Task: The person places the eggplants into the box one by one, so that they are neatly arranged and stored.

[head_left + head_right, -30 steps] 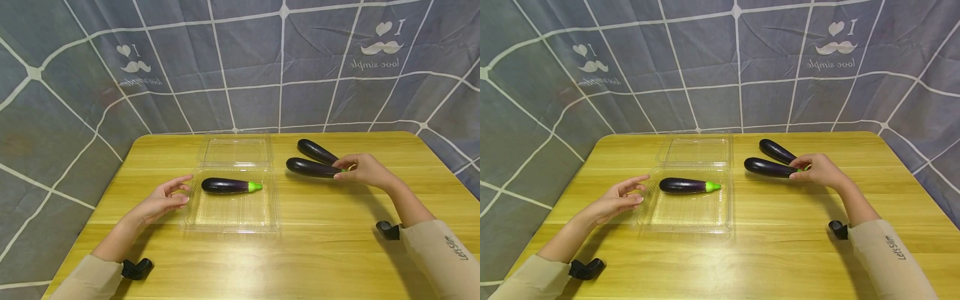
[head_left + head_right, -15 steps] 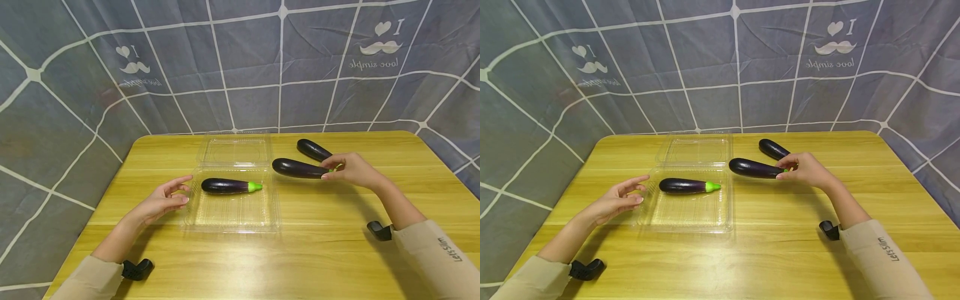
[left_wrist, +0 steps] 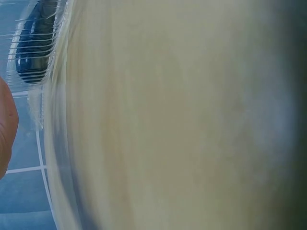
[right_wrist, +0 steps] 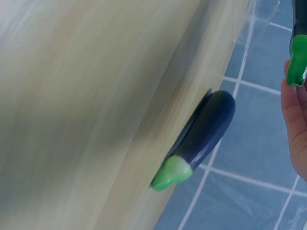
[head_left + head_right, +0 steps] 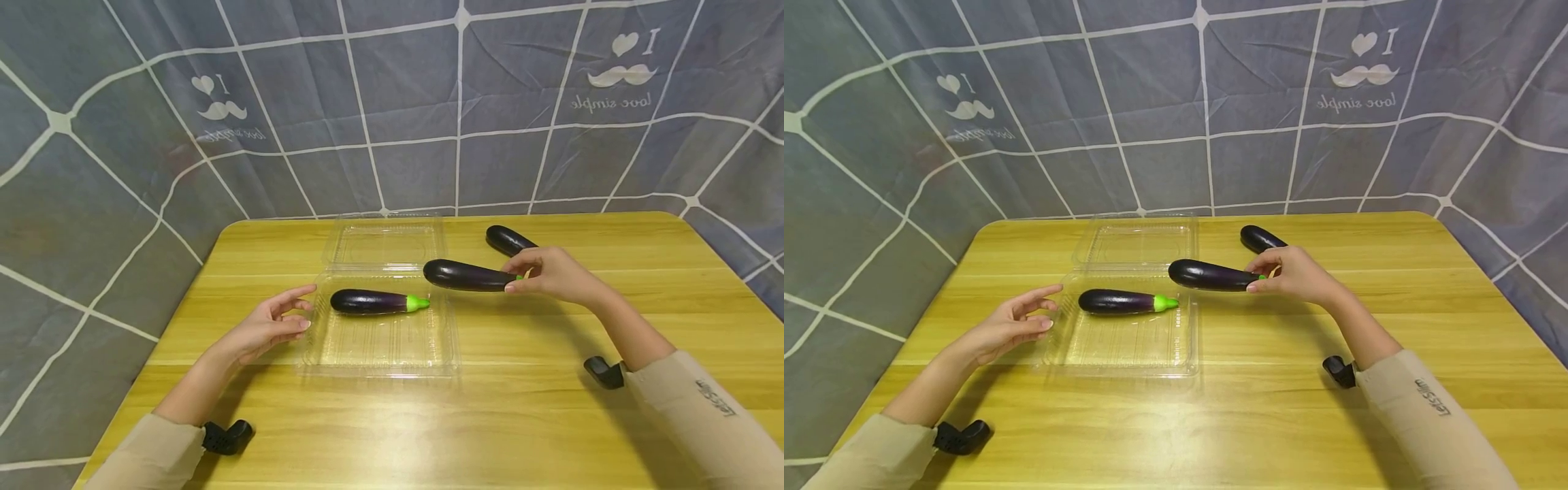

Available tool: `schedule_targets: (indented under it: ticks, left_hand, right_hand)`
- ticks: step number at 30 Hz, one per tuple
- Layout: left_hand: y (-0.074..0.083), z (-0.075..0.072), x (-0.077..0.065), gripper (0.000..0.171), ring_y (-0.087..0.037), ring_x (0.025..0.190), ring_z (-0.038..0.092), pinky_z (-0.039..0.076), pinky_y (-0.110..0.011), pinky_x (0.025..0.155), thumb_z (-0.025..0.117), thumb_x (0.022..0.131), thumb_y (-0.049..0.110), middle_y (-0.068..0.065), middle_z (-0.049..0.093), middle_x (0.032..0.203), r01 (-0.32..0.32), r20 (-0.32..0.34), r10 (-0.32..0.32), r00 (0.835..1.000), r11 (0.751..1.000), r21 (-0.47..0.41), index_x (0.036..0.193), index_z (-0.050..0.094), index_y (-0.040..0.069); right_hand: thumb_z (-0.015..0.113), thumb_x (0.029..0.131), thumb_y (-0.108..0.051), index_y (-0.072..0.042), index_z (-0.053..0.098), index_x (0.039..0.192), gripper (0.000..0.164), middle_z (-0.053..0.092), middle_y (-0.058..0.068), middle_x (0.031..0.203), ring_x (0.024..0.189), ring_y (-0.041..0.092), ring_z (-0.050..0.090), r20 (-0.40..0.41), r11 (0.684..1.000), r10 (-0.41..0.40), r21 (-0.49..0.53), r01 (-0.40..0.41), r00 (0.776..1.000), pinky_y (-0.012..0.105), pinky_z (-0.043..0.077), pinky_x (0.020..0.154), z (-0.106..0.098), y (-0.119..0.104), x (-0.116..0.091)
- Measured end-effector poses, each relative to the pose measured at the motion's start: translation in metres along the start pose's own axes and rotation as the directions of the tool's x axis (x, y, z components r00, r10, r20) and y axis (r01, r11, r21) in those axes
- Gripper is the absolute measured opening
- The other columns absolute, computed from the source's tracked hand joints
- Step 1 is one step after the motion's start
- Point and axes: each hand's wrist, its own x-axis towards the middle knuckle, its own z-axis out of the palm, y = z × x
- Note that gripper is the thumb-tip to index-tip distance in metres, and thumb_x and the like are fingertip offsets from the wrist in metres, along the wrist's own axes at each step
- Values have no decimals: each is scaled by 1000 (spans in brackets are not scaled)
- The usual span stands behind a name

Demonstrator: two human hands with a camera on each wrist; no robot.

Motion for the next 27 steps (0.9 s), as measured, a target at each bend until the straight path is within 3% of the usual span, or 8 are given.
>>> schedule_targets:
  ticks: [15,27]
  left_hand:
    - [-2,-1,2,66,-11,86,59,53,-23,75,59,89,-1,-10,41,116,-16,14,16,1000,1000,-14,146,27,6]
    - [-2,-1,1,65,-11,87,58,53,-23,75,58,90,-1,-10,40,116,-16,17,16,1000,1000,2,146,27,5]
  right_hand:
    - [78,76,-19,-7,70,99,27,66,1,94,81,17,56,31,997,-80,24,79,996,31,50,68,18,-21,22]
    - [78,76,-17,-6,71,100,27,66,0,93,79,15,57,109,984,-165,84,156,980,34,51,72,42,-46,44]
